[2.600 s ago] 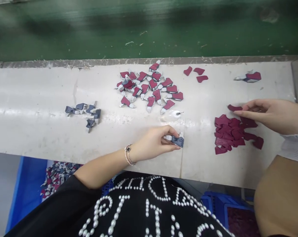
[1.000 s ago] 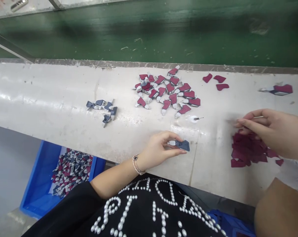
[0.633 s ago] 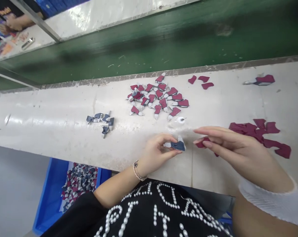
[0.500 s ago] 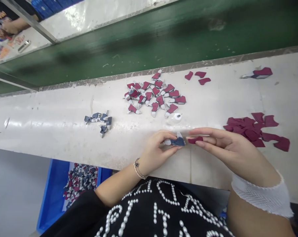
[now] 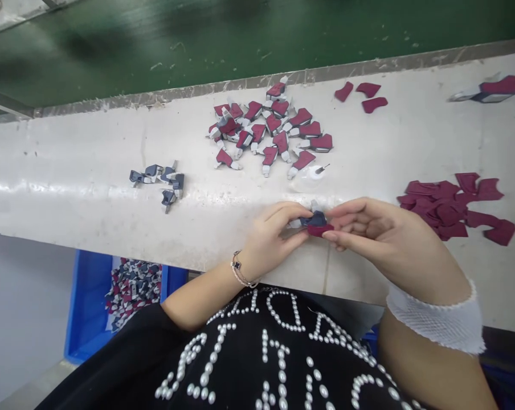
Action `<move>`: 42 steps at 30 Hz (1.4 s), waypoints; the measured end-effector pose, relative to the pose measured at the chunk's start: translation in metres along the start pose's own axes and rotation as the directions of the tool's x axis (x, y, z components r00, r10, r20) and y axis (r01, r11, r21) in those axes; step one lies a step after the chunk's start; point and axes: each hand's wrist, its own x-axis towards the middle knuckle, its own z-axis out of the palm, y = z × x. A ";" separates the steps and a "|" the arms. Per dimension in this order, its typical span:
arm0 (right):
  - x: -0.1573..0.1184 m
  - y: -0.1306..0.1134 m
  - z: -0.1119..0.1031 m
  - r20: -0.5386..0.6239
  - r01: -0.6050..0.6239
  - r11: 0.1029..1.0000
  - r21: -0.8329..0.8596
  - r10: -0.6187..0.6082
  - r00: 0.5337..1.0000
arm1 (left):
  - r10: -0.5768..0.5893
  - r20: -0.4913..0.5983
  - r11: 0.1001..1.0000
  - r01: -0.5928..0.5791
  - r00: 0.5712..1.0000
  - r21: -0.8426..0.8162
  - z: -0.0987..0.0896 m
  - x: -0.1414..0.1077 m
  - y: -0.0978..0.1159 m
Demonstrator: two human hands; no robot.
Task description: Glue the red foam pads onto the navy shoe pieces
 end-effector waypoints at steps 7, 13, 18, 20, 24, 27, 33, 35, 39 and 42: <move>0.011 -0.001 0.003 0.017 -0.011 1.000 -0.001 0.011 1.000 | 0.053 -0.006 0.998 -0.053 0.999 -0.027 0.001 -0.002 -0.005; 0.013 -0.004 0.000 0.036 -0.008 1.000 -0.018 0.009 0.999 | 0.059 -0.019 0.996 -0.060 0.998 -0.065 0.001 -0.001 -0.006; 0.014 -0.004 0.000 0.022 -0.028 0.998 -0.048 0.029 0.999 | 0.064 -0.020 0.995 -0.065 0.998 -0.069 0.000 0.001 -0.005; 0.014 -0.004 0.000 0.012 -0.024 0.998 -0.050 0.025 1.000 | 0.060 -0.020 0.996 -0.061 0.998 -0.062 -0.001 0.001 -0.005; 0.015 -0.003 0.002 0.011 -0.023 0.998 -0.053 0.023 1.000 | 0.061 -0.021 0.996 -0.062 0.998 -0.063 -0.001 0.001 -0.005; 0.015 -0.003 0.001 0.019 -0.027 0.995 -0.099 0.029 0.999 | 0.064 -0.016 0.994 -0.065 0.998 -0.091 -0.001 0.002 -0.005; 0.014 -0.004 -0.006 0.097 -0.017 1.000 0.015 0.016 0.995 | 0.060 0.041 0.984 -0.053 0.997 -0.171 -0.004 0.004 -0.003; 0.014 -0.003 -0.006 0.167 0.015 1.000 0.019 -0.018 0.986 | 0.071 0.044 0.980 -0.061 0.997 -0.188 -0.006 0.005 -0.002; 0.014 -0.003 -0.004 0.295 0.079 0.997 -0.007 -0.074 0.953 | 0.097 0.040 0.972 -0.086 0.994 -0.220 -0.007 0.006 -0.001; 0.011 -0.004 -0.001 0.278 0.114 0.993 -0.037 -0.099 0.956 | 0.102 0.041 0.972 -0.091 0.994 -0.216 -0.007 0.006 -0.001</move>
